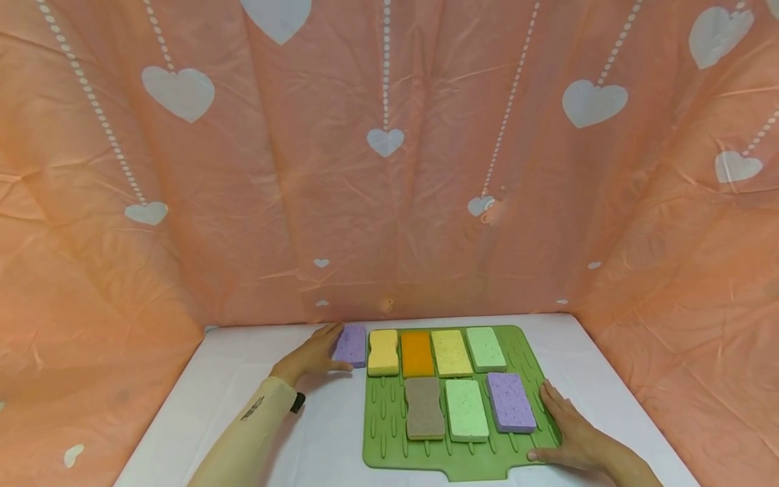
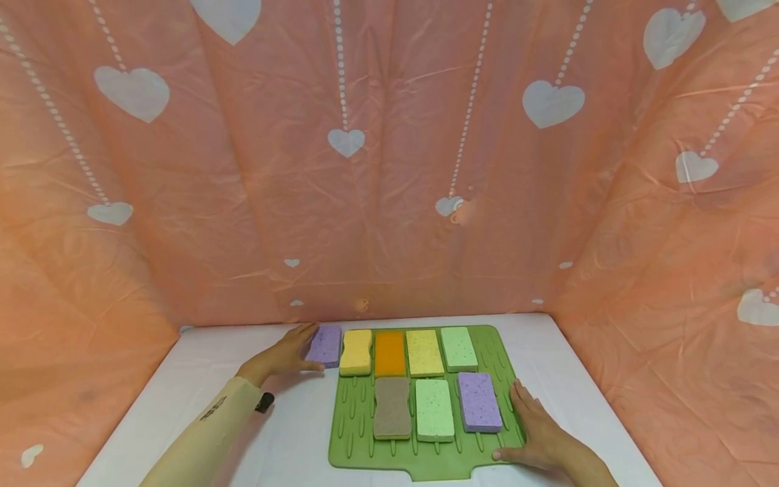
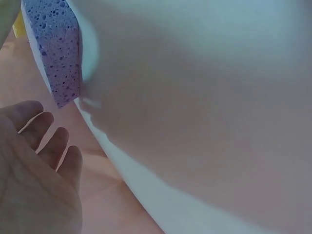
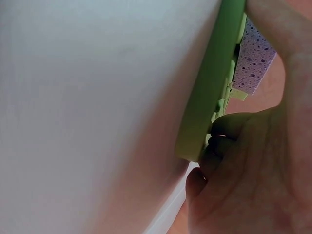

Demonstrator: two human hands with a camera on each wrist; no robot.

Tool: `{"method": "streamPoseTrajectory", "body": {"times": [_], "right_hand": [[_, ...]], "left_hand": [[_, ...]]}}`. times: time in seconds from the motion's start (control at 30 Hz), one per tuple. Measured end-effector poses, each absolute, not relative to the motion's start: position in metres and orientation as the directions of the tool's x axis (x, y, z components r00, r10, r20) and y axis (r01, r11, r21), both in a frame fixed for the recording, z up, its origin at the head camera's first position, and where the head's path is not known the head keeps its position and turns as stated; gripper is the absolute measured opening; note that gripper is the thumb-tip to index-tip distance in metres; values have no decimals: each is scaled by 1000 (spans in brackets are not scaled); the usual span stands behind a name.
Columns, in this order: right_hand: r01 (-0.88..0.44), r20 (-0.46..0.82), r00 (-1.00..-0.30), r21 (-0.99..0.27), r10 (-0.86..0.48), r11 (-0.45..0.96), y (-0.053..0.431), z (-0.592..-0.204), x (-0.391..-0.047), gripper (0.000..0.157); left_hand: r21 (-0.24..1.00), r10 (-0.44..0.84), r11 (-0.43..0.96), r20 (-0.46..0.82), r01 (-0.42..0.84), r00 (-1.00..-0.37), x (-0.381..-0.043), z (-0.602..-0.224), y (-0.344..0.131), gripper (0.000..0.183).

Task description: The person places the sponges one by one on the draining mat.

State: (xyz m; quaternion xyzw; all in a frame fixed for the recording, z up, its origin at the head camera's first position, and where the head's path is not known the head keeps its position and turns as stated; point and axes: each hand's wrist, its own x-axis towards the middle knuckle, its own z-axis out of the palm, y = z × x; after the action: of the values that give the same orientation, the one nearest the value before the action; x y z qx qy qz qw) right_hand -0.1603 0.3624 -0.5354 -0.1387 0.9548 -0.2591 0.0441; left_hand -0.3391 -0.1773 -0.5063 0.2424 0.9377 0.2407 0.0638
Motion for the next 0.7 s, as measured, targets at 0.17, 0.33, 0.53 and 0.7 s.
{"method": "streamPoseTrajectory", "body": {"times": [0.17,0.33,0.53,0.7], "right_hand": [[-248,-10,-956,-504,-293,827,363,-537,-161,124],[-240,-14,-957,-520,-289,820,363,-538,-161,124],[-242,-8,-957,-520,-288,819,363,-539,-159,123],[-219,-30,-961,-527,-276,821,363,-537,-159,124]], "left_hand": [[486,486,766,-9,421,-874,-342,-506,-173,116],[474,474,780,-18,410,-880,-343,-506,-173,116],[488,476,773,-23,406,-879,-343,-507,-173,114],[484,476,775,-24,406,-879,-344,-510,-172,112]]}}
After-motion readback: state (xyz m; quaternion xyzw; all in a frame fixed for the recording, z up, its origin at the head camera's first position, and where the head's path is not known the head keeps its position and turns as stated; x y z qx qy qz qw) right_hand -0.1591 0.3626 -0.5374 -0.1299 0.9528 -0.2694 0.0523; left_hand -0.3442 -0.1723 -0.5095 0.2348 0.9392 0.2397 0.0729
